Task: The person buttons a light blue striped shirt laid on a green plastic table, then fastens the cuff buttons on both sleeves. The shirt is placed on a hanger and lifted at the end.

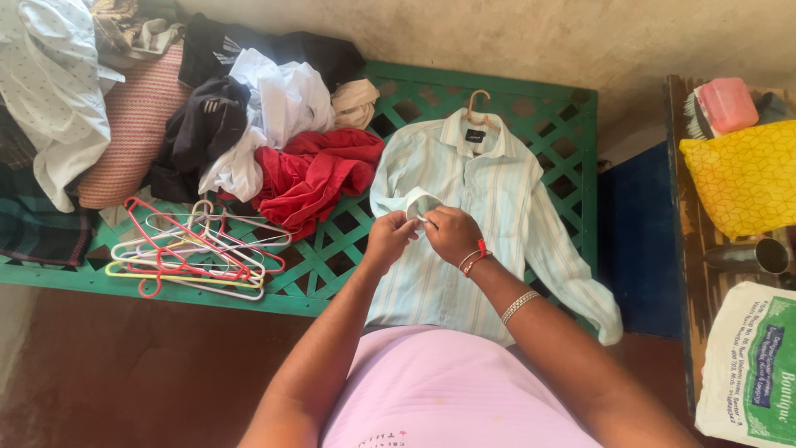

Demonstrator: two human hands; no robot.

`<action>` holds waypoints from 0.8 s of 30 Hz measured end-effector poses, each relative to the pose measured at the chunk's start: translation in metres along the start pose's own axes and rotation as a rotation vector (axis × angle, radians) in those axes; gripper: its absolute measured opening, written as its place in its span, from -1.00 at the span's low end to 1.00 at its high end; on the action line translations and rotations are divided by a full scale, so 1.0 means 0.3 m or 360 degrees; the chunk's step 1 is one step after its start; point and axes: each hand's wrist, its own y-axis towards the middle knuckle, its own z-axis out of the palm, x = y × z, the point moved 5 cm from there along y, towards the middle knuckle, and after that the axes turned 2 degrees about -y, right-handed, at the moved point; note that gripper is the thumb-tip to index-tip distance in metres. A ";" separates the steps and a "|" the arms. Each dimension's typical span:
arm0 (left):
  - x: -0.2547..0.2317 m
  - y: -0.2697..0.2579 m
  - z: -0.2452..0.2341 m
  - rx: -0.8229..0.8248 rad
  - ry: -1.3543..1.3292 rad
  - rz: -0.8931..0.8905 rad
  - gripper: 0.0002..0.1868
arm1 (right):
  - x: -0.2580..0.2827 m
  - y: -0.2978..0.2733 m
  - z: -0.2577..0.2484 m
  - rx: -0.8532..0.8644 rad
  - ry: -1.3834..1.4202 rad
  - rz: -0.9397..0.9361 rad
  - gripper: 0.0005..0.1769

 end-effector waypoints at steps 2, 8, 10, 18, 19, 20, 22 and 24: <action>-0.005 0.002 -0.004 -0.0056 0.0016 -0.0005 -0.86 | 0.005 0.002 -0.002 -0.0011 -0.0014 0.0009 -0.88; -0.002 0.007 0.001 -0.0161 0.0004 0.0102 -0.88 | 0.003 0.018 0.004 0.0129 0.0022 0.0184 -0.85; -0.016 -0.012 -0.007 -0.0274 0.0210 0.0117 -0.87 | 0.004 0.017 0.010 0.0178 -0.0072 0.0145 -0.84; 0.015 -0.038 0.016 -0.0404 0.0184 0.0235 -0.94 | -0.036 -0.020 0.062 0.0328 -0.0434 0.0019 -0.89; 0.018 -0.042 0.012 -0.0423 0.0136 0.0426 -0.83 | -0.059 -0.026 0.076 0.0370 -0.0512 0.0044 -0.88; 0.019 -0.048 0.009 -0.0440 0.0087 0.0618 -0.70 | -0.088 -0.031 0.087 0.0412 -0.0590 0.0069 -0.85; 0.023 -0.034 0.006 -0.0387 0.0081 0.0681 -0.76 | -0.153 -0.039 0.086 0.0419 -0.0605 0.0141 -0.81; 0.012 -0.021 -0.004 -0.0372 0.0221 0.0643 -0.81 | -0.208 -0.043 0.066 0.0362 -0.0472 0.0232 -0.81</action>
